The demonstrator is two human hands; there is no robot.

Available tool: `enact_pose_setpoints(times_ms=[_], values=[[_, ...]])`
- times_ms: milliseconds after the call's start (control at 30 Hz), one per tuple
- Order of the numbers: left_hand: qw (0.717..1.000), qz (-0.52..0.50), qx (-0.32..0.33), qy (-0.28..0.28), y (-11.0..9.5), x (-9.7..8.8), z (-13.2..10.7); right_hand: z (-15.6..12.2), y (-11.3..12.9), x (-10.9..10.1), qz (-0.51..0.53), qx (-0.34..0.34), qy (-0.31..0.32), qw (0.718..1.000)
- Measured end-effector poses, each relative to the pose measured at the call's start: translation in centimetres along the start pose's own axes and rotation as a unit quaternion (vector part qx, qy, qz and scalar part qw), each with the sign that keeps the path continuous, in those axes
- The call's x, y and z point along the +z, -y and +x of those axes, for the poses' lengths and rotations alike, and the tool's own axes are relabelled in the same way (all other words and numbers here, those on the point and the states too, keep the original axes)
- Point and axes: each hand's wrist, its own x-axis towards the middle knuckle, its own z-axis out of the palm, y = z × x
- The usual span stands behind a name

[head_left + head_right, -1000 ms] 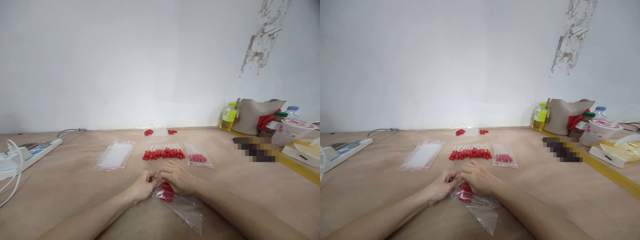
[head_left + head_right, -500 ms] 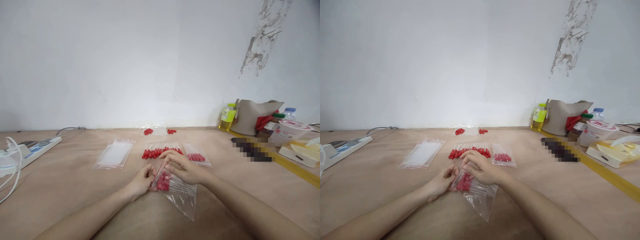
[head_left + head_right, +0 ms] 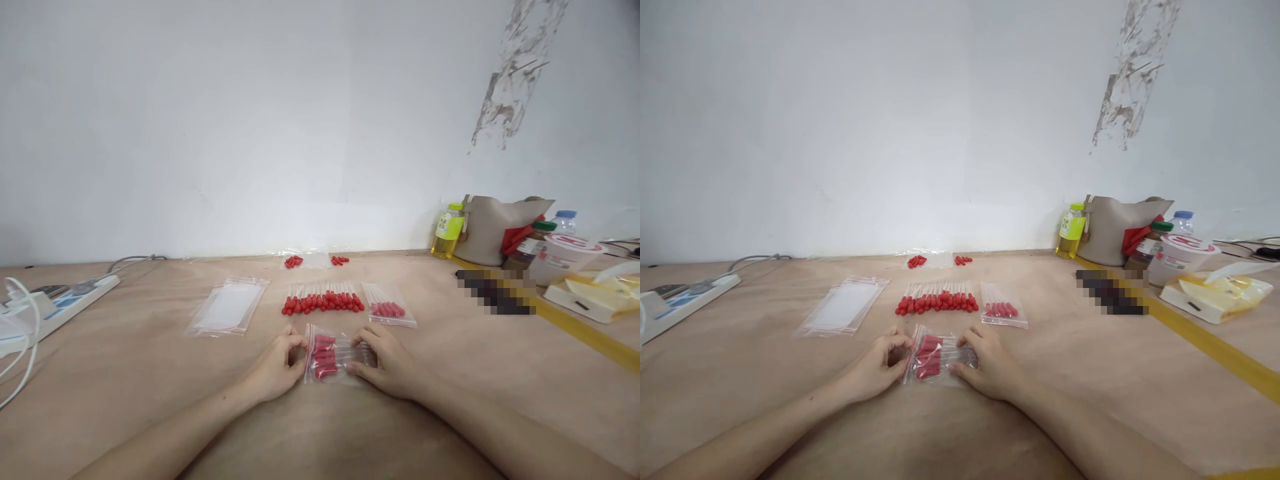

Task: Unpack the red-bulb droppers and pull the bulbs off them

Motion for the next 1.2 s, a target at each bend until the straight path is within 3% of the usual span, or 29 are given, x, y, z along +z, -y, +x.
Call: enact_pose_setpoints(times_ms=[100, 333, 500, 767, 933, 1067, 1200], values=[[0.999, 0.014, 0.046, 0.019, -0.1, -0.6, -0.3, 0.0, -0.2, 0.2, -0.005, -0.006, -0.016, 1.000], [0.988, -0.099, 0.070, 0.093, 0.2, -0.1, 0.2, 0.0, -0.5, 0.6, -0.065, -0.038, -0.024, 0.997], [0.995, -0.034, 0.066, 0.060, -0.5, 0.0, 0.0, 0.2, -0.5, 0.8, -0.080, -0.044, -0.028, 0.995], [0.977, 0.115, 0.177, 0.011, -0.9, 0.2, -0.1, 0.2, -1.2, -0.4, -0.002, -0.057, 0.017, 0.998], [0.963, 0.133, 0.224, 0.066, -1.1, -0.3, -0.1, 0.3, -1.6, -0.7, 0.014, -0.054, 0.021, 0.998], [0.971, 0.119, 0.195, 0.071, -1.8, -0.6, -0.1, 0.4, -1.8, -0.7, 0.018, -0.044, 0.039, 0.998], [0.976, 0.131, 0.173, 0.035, -1.2, 0.1, 0.0, 0.5, -2.0, -0.8, 0.027, -0.036, 0.051, 0.998]])
